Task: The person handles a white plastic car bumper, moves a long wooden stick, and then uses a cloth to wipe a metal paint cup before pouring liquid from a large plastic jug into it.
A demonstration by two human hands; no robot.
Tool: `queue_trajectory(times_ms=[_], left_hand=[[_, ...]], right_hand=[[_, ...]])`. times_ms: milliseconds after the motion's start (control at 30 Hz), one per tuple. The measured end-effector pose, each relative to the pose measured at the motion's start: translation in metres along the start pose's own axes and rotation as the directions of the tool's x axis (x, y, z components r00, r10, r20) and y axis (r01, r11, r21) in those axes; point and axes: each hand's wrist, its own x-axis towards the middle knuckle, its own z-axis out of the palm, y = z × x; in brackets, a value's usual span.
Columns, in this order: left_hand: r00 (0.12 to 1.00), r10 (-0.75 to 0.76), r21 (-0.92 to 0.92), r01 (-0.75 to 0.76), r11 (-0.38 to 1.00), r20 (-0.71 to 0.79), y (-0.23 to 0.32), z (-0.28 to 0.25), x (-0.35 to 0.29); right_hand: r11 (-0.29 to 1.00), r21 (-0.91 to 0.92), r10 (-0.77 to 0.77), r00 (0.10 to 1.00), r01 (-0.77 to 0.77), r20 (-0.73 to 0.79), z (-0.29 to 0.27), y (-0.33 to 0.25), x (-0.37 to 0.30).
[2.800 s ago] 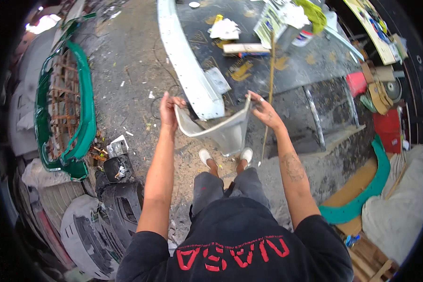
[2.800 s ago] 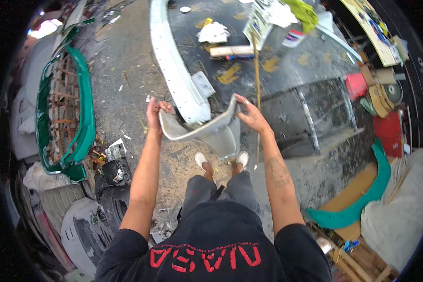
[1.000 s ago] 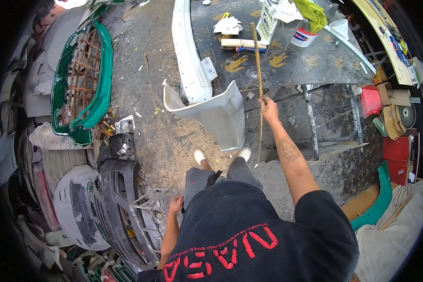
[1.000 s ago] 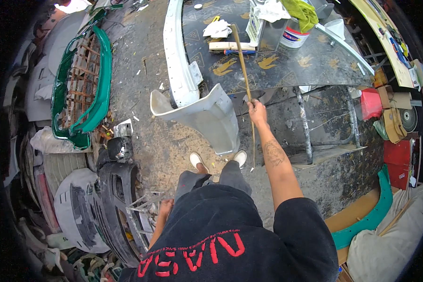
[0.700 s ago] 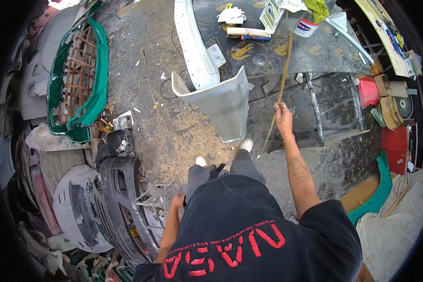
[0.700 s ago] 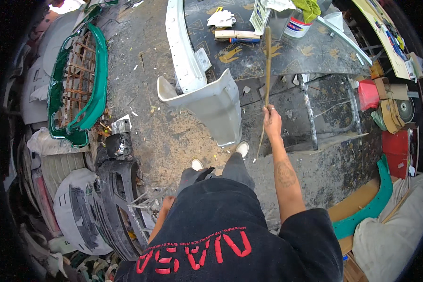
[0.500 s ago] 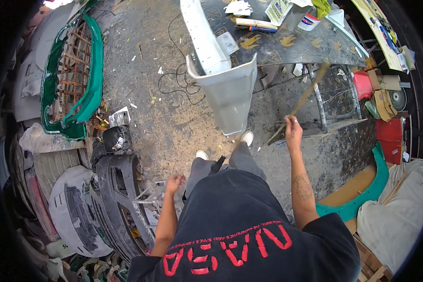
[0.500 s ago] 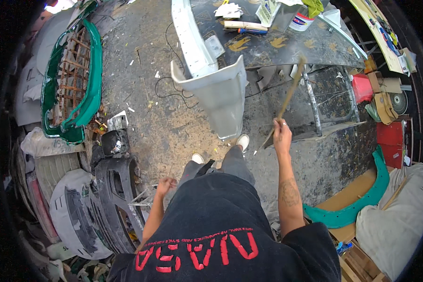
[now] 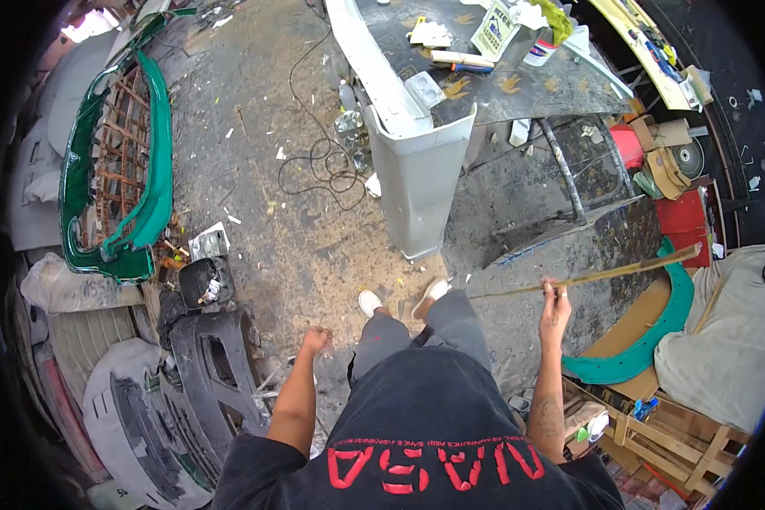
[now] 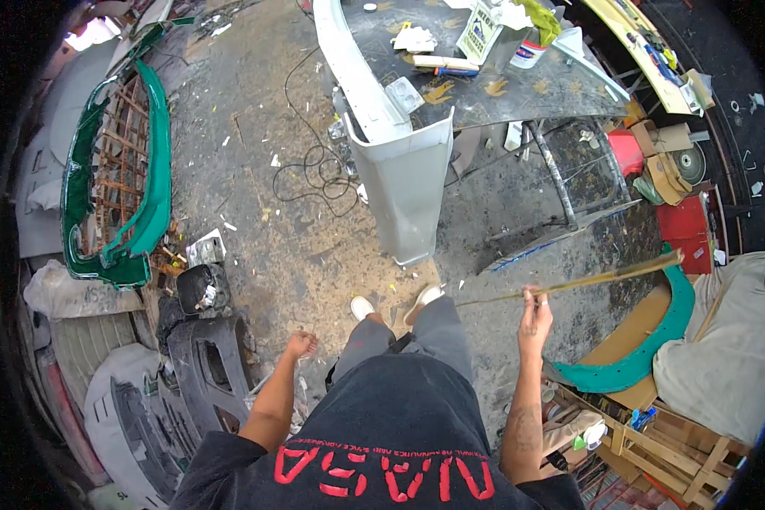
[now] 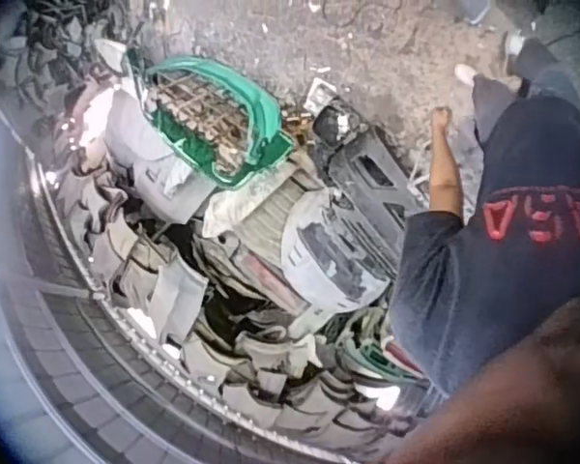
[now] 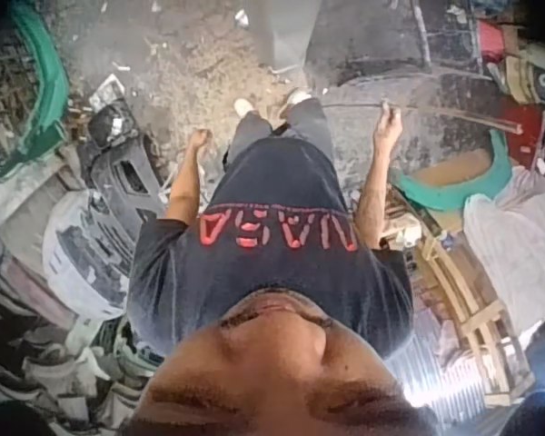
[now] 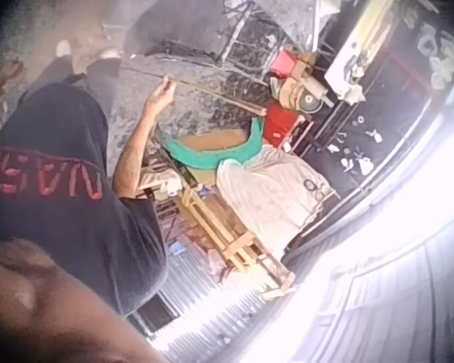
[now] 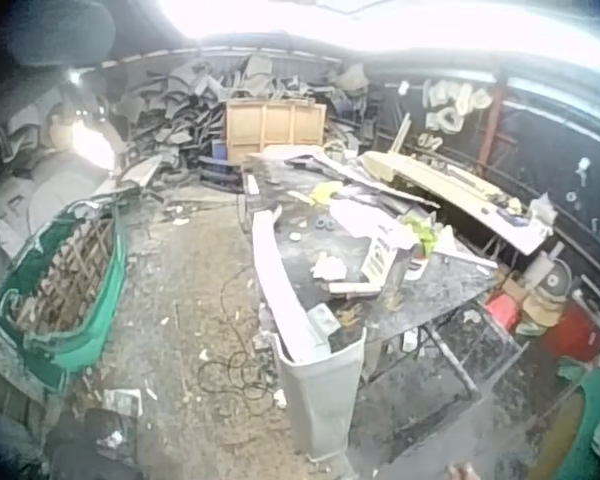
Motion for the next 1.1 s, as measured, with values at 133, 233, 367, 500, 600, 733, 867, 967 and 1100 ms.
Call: queue_trajectory(times_ms=[133, 233, 367, 500, 600, 733, 867, 967, 1100], left_hand=[[0.995, 0.096, 0.025, -0.096, 0.995, -0.002, 0.067, 0.025, 0.007], [0.970, 0.243, 0.184, -0.238, 0.954, -0.008, 0.136, 0.053, -0.003], [0.802, 0.595, 0.178, -0.593, 0.785, 0.050, 0.197, 0.075, -0.039], [0.744, 0.661, 0.224, -0.664, 0.714, 0.100, 0.254, 0.094, -0.075], [0.763, 0.644, 0.296, -0.628, 0.720, 0.053, 0.271, 0.087, -0.099], [0.708, 0.688, 0.393, -0.594, 0.702, -0.159, 0.243, 0.059, -0.094], [0.604, 0.686, 0.414, -0.548, 0.727, -0.406, 0.204, 0.008, -0.070], [0.666, 0.555, 0.261, -0.496, 0.828, -0.499, 0.200, -0.050, -0.073], [0.674, 0.401, 0.048, -0.478, 0.877, -0.620, 0.174, -0.137, -0.085]], right_hand=[[0.995, 0.010, -0.099, 0.990, 0.099, 0.099, 0.007, -0.024, -0.023], [0.979, 0.131, -0.182, 0.964, 0.159, 0.191, 0.035, -0.034, -0.030], [0.932, 0.215, -0.353, 0.868, 0.292, 0.350, 0.087, -0.052, -0.038], [0.883, 0.340, -0.454, 0.771, 0.323, 0.447, 0.128, -0.076, -0.040], [0.812, 0.445, -0.572, 0.663, 0.377, 0.483, 0.162, -0.107, -0.045], [0.704, 0.550, -0.710, 0.465, 0.449, 0.529, 0.199, -0.169, -0.060], [0.719, 0.592, -0.694, 0.352, 0.362, 0.628, 0.248, -0.205, -0.072], [0.823, 0.443, -0.548, 0.290, 0.356, 0.785, 0.291, -0.196, -0.061], [0.881, 0.231, -0.335, 0.201, 0.414, 0.920, 0.349, -0.118, -0.035]])
